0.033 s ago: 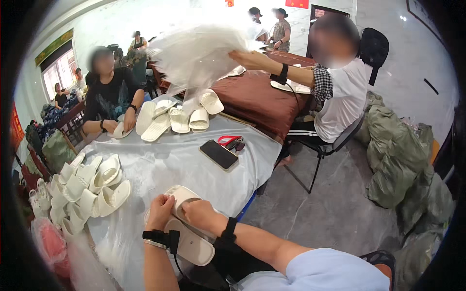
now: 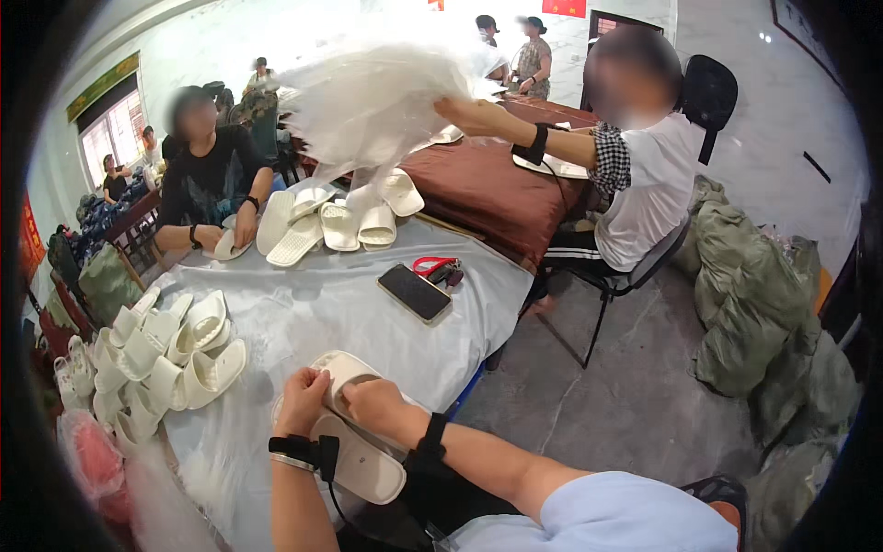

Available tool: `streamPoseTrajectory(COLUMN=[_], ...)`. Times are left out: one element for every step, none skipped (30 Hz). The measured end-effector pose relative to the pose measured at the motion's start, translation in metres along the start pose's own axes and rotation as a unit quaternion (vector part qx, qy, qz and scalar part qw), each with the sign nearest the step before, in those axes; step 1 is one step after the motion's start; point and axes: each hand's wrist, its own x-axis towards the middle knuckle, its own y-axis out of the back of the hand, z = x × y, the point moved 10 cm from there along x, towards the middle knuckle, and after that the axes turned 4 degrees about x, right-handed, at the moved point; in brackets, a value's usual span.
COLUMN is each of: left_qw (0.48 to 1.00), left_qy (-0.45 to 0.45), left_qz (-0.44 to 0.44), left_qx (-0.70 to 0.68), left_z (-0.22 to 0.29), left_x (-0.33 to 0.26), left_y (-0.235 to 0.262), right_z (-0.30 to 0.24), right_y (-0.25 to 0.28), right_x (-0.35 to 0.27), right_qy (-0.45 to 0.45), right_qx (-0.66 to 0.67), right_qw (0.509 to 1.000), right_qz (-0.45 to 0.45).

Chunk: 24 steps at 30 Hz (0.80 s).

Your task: Assembling and inspecting white slippers at a manufacturing table with other workers.

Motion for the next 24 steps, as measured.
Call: streamPoseTrajectory(left_qw=[1.000, 0.999, 0.999, 0.996, 0.997, 0.997, 0.996, 0.995, 0.990, 0.990, 0.988, 0.987, 0.987, 0.986, 0.985, 0.985, 0.986, 0.987, 0.987, 0.986, 0.984, 0.984, 0.982, 0.979], left_qy=[0.000, 0.001, -0.015, -0.030, -0.034, -0.038, -0.029, -0.013, 0.001, 0.005, 0.004, 0.002, 0.003, -0.002, -0.007, -0.005, -0.014, -0.023, -0.024, -0.024, -0.023, -0.024, -0.024, -0.025], left_qz=[0.007, 0.016, 0.019, 0.022, 0.044, 0.066, 0.080, 0.086, 0.090, 0.096, 0.109, 0.121, 0.122, 0.127, 0.131, 0.131, 0.141, 0.150, 0.148, 0.161, 0.175, 0.173, 0.186, 0.198], left_qx=[-0.016, -0.033, 0.023, 0.078, 0.044, 0.013, 0.013, -0.047, -0.106, -0.106, -0.105, -0.103, -0.102, -0.109, -0.116, -0.114, -0.085, -0.056, -0.056, -0.045, -0.034, -0.035, -0.039, -0.044], left_z=[-0.006, -0.012, 0.001, 0.020, 0.016, 0.010, 0.008, 0.003, -0.003, -0.004, -0.004, -0.004, -0.005, -0.008, -0.010, -0.017, -0.020, -0.024, -0.020, -0.016, -0.013, -0.007, -0.001, 0.002], left_x=[-0.001, -0.004, -0.008, -0.011, -0.006, -0.003, -0.002, -0.002, -0.003, -0.006, -0.009, -0.011, -0.011, -0.010, -0.008, -0.006, -0.003, -0.003, -0.002, -0.004, -0.007, -0.009, -0.013, -0.015], left_y=[0.005, 0.015, 0.014, 0.007, 0.006, 0.006, 0.006, 0.007, 0.009, 0.013, 0.018, 0.021, 0.021, 0.021, 0.021, 0.021, 0.025, 0.028, 0.025, 0.026, 0.027, 0.025, 0.027, 0.029], right_z=[-0.003, -0.004, 0.000, 0.004, 0.008, 0.005, 0.003, 0.003, 0.002, 0.000, 0.000, 0.001, 0.002, 0.000, -0.001, -0.001, -0.002, -0.003, -0.001, 0.002, 0.003, 0.003, 0.003, 0.004], right_y=[-0.008, -0.011, -0.015, -0.011, -0.005, 0.005, 0.004, 0.003, 0.002, -0.002, -0.004, -0.005, -0.005, -0.003, 0.000, 0.000, -0.002, -0.004, -0.003, -0.007, -0.011, -0.008, -0.008, -0.009], right_x=[0.000, 0.000, 0.001, 0.000, -0.001, -0.002, -0.003, -0.002, -0.002, -0.002, -0.001, -0.001, -0.002, -0.003, -0.004, -0.004, -0.003, -0.003, -0.002, -0.001, 0.000, 0.000, -0.001, -0.001], right_qy=[0.008, 0.014, 0.024, 0.017, 0.003, -0.012, -0.001, 0.006, 0.013, 0.016, 0.015, 0.013, 0.013, 0.026, 0.037, 0.037, 0.033, 0.030, 0.028, 0.029, 0.031, 0.029, 0.025, 0.020], right_qx=[0.003, 0.016, 0.030, 0.002, -0.002, -0.004, 0.001, -0.020, -0.042, -0.039, -0.042, -0.045, -0.044, -0.038, -0.032, -0.030, -0.039, -0.048, -0.048, -0.049, -0.049, -0.050, -0.062, -0.074], right_qw=[1.000, 1.000, 0.999, 1.000, 1.000, 1.000, 1.000, 1.000, 0.999, 0.999, 0.999, 0.999, 0.999, 0.999, 0.999, 0.999, 0.999, 0.998, 0.998, 0.998, 0.998, 0.998, 0.997, 0.995], right_qz=[-0.010, 0.005, 0.016, 0.005, 0.005, 0.006, -0.005, -0.001, 0.006, 0.002, 0.000, 0.000, 0.000, 0.011, 0.022, 0.022, 0.011, 0.000, 0.002, -0.016, -0.035, -0.035, -0.048, -0.061])
